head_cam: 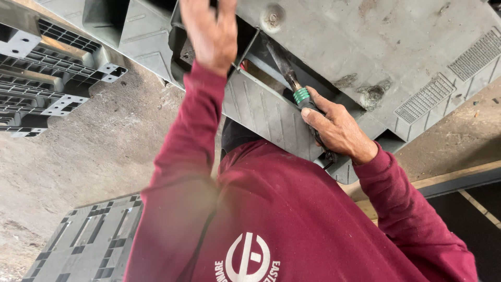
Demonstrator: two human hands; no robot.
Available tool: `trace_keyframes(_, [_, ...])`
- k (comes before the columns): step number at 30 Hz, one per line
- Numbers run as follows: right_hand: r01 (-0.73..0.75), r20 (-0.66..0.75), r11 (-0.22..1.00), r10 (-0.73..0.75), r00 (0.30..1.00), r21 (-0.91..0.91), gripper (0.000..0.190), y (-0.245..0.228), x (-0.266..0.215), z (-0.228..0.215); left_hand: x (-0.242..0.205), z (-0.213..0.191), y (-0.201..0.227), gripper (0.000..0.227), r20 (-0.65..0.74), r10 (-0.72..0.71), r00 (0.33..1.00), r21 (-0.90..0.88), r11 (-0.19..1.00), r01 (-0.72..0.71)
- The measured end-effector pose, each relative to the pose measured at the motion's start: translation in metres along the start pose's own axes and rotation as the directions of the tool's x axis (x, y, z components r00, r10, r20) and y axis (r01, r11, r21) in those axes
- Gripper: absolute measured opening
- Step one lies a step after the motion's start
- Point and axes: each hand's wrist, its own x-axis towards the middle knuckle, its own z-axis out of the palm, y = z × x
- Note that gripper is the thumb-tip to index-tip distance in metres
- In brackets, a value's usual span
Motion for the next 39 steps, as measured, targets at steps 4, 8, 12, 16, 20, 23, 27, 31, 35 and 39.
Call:
trace_keyframes(4, [0.064,0.006,0.998,-0.064,0.998,-0.015,0.071,0.000,0.000,-0.001,-0.050,-0.064,0.082,0.033,-0.136,-0.367,0.920,-0.192,0.921,0.339])
trace_keyframes(8, [0.028,0.015,1.000,-0.028,0.999,-0.008,0.073,0.001,0.002,-0.001,-0.122,-0.085,0.125,0.045,-0.162,-0.626,0.763,-0.245,0.774,0.584])
trace_keyframes(12, [0.066,0.012,0.997,-0.066,0.998,-0.043,0.074,0.001,0.002,-0.001,-0.153,-0.062,0.123,0.055,0.125,-0.910,0.396,-0.735,0.183,0.652])
trace_keyframes(16, [0.026,0.005,0.997,-0.026,1.000,-0.070,0.076,-0.001,0.003,0.000,-0.145,-0.035,0.119,0.068,0.226,-0.927,0.299,-0.874,-0.058,0.482])
trace_keyframes(20, [0.019,0.010,1.000,-0.019,1.000,-0.025,0.075,-0.003,0.003,0.001,-0.129,-0.029,0.117,0.086,0.208,-0.937,0.280,-0.843,-0.027,0.537])
trace_keyframes(23, [0.024,0.011,1.000,-0.024,1.000,0.001,0.073,-0.001,0.003,0.000,-0.128,-0.031,0.118,0.089,0.224,-0.941,0.252,-0.821,-0.042,0.570])
trace_keyframes(27, [0.083,-0.034,0.992,-0.080,0.996,0.096,0.068,0.006,-0.002,0.003,-0.126,-0.031,0.117,0.092,0.210,-0.941,0.267,-0.809,-0.013,0.588])
trace_keyframes(31, [0.051,-0.098,0.992,-0.040,0.994,0.113,0.066,0.011,-0.013,0.005,-0.134,-0.028,0.112,0.091,0.176,-0.947,0.267,-0.788,0.027,0.615])
trace_keyframes(35, [0.026,-0.086,0.995,-0.017,0.996,0.100,0.067,0.009,-0.014,0.004,-0.139,-0.028,0.107,0.090,0.160,-0.924,0.347,-0.765,0.106,0.636])
trace_keyframes(39, [0.012,-0.074,0.998,-0.007,0.997,0.069,0.067,0.008,-0.011,0.004,-0.148,-0.038,0.101,0.093,0.211,-0.885,0.415,-0.682,0.171,0.711])
